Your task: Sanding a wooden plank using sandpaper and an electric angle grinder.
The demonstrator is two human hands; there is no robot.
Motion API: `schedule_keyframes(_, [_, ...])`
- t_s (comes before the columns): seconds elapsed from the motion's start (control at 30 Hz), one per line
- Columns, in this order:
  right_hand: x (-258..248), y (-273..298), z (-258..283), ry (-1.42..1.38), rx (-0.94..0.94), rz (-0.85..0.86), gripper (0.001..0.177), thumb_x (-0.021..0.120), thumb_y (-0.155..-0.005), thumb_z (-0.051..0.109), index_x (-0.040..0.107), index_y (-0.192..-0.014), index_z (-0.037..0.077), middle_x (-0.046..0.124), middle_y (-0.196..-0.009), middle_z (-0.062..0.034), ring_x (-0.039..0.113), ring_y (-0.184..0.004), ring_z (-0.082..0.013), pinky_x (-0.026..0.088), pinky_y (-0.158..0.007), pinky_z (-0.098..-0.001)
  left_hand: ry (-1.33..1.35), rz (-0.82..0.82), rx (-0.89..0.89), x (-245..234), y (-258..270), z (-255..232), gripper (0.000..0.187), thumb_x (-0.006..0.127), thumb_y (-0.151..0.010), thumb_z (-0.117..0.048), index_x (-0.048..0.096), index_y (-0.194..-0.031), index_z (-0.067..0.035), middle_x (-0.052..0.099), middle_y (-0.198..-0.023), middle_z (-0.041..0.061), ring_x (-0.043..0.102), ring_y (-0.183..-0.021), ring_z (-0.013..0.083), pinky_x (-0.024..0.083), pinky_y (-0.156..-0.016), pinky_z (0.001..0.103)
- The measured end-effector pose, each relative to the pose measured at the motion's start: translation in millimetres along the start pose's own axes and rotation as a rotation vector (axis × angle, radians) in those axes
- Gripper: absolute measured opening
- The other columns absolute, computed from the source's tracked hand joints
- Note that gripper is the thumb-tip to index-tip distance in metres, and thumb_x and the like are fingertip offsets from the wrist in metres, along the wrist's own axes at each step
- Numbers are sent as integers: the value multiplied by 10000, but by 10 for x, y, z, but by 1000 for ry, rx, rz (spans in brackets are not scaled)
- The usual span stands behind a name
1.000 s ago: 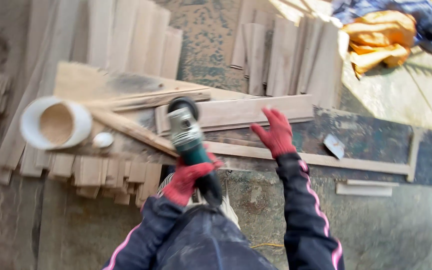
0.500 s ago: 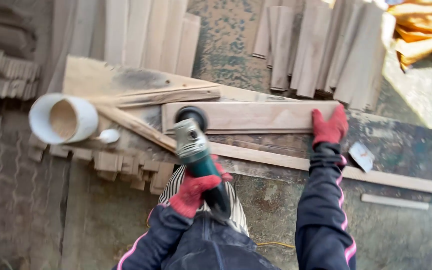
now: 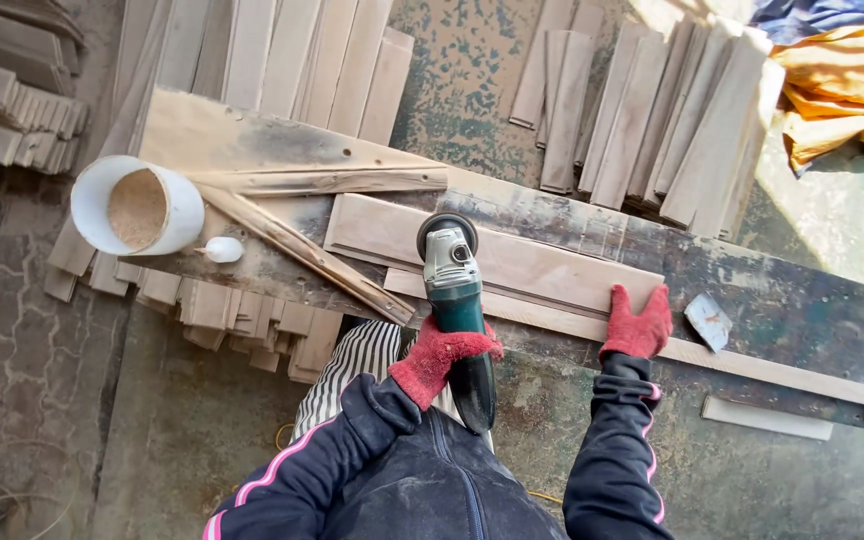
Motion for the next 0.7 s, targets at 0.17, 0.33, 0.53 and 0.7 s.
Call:
schedule_keyframes(0.17, [-479,126,245,-197,-57,-19,878,743,-888,678,443,-1589,243,499,-1504,-263,442,-1405,-414,362,-1179,-500,-12,-62,-50,-40,-184,277,569,961,-549,-46,683,-1040,31,728,-793,182,750,-695,342,624,-680,451])
schedule_keyframes(0.33, [-1390,1015,964,-432,-83,138,643,674,-956,496,504,-1496,191,499,-1439,-263,450,-1373,-409,363,-1151,-499,-58,-83,-33,-2,-372,433,606,963,-547,-18,662,-1072,19,715,-774,193,751,-685,363,634,-662,470])
schedule_keyframes(0.53, [-897,2284,1418,-1008,35,871,784,805,-662,29,546,-1403,33,700,-1123,-153,634,-963,-224,527,-850,-358,-276,26,-103,238,-497,560,624,928,-547,-132,660,-1106,-56,719,-884,129,708,-799,293,605,-764,392])
schedule_keyframes(0.7, [-601,2203,1368,-861,36,658,854,1054,-462,228,671,-1221,152,720,-993,-124,675,-929,-224,542,-844,-418,-480,-25,-184,256,-629,663,818,979,-491,-242,652,-1222,-71,736,-1064,169,698,-1085,388,548,-1019,472])
Point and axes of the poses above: each hand's wrist, its own y-axis away from the middle knuckle, its own x-axis out of the palm, z = x × y, the point moved 8 cm from there along -y, towards the middle knuckle
